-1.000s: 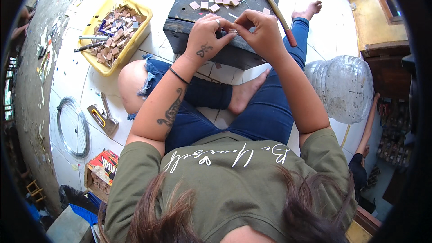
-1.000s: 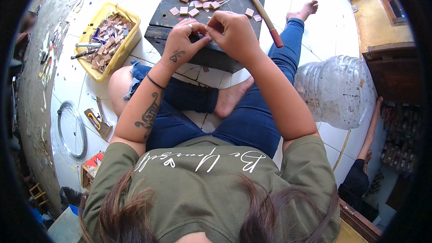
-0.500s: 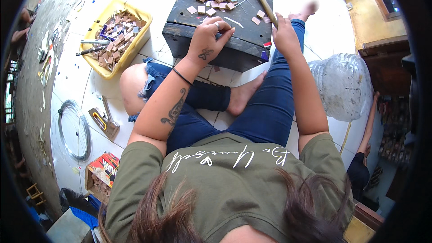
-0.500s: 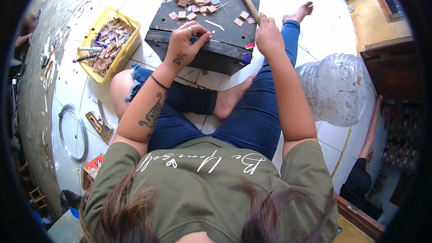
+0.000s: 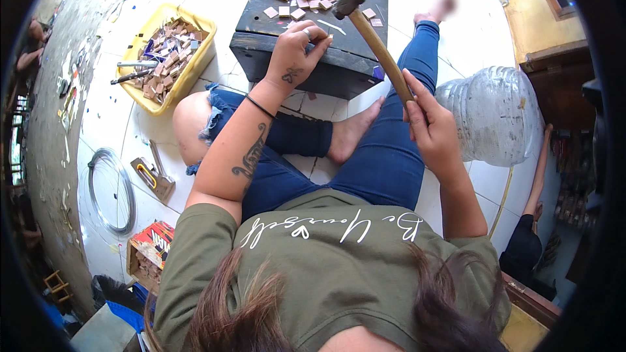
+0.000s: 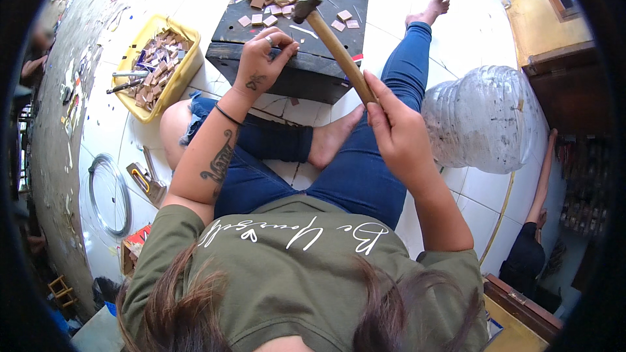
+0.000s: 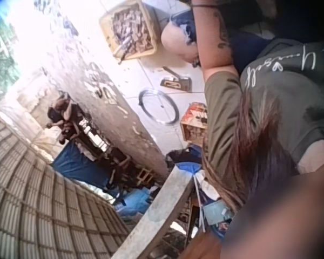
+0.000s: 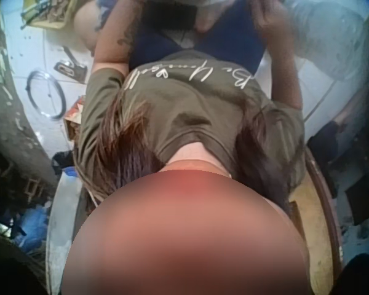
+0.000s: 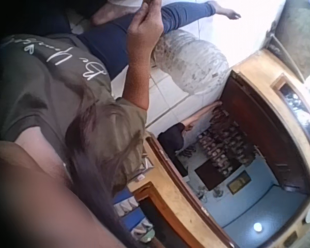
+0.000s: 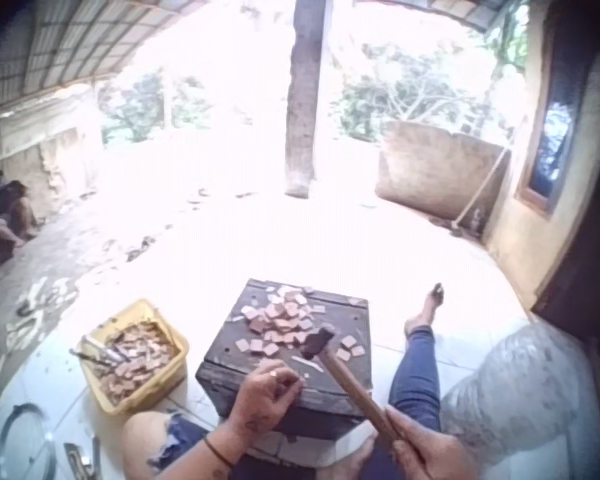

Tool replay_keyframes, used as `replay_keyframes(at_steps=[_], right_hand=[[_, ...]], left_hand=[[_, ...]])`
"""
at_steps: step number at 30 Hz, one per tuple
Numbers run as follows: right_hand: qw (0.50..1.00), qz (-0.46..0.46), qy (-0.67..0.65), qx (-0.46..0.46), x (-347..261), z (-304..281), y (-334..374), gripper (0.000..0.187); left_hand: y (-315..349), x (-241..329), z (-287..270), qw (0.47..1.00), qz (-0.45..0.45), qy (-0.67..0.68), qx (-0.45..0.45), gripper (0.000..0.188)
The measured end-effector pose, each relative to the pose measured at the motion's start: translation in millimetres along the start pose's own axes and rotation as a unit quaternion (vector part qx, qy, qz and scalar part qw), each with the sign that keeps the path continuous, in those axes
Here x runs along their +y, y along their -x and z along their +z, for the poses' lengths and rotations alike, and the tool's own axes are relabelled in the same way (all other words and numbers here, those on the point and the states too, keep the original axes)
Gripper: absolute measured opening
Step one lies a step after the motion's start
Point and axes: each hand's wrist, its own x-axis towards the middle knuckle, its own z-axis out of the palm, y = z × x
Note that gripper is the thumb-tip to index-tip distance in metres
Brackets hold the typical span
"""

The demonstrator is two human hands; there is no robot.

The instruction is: The person sits on the floor and repeatedly picks up small wooden blocks and metal pins. They place a pin into a block and use a hammer to tap it in, then set the assembled piece aside on a wooden block. The process is repeated continuously.

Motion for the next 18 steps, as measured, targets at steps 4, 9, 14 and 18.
replay_keyframes(at_steps=[4,9,14,18], right_hand=[[0.996,-0.036,0.077,0.016,-17.7,3.1,9.6,0.047],[0.983,-0.129,0.12,0.049,-14.6,11.2,8.7,0.048],[0.983,-0.147,0.088,0.07,-8.0,13.2,7.6,0.049],[0.992,-0.077,0.102,0.018,-9.5,10.4,5.3,0.047]], left_hand=[[-1.0,-3.7,2.1,1.0,0.018,0.013,0.008,0.01],[0.0,-6.5,3.3,1.0,0.022,0.016,0.011,0.01],[0.4,-7.7,2.6,1.0,0.027,0.009,0.011,0.01],[2.6,-7.1,2.5,1.0,0.02,0.004,0.009,0.01]])
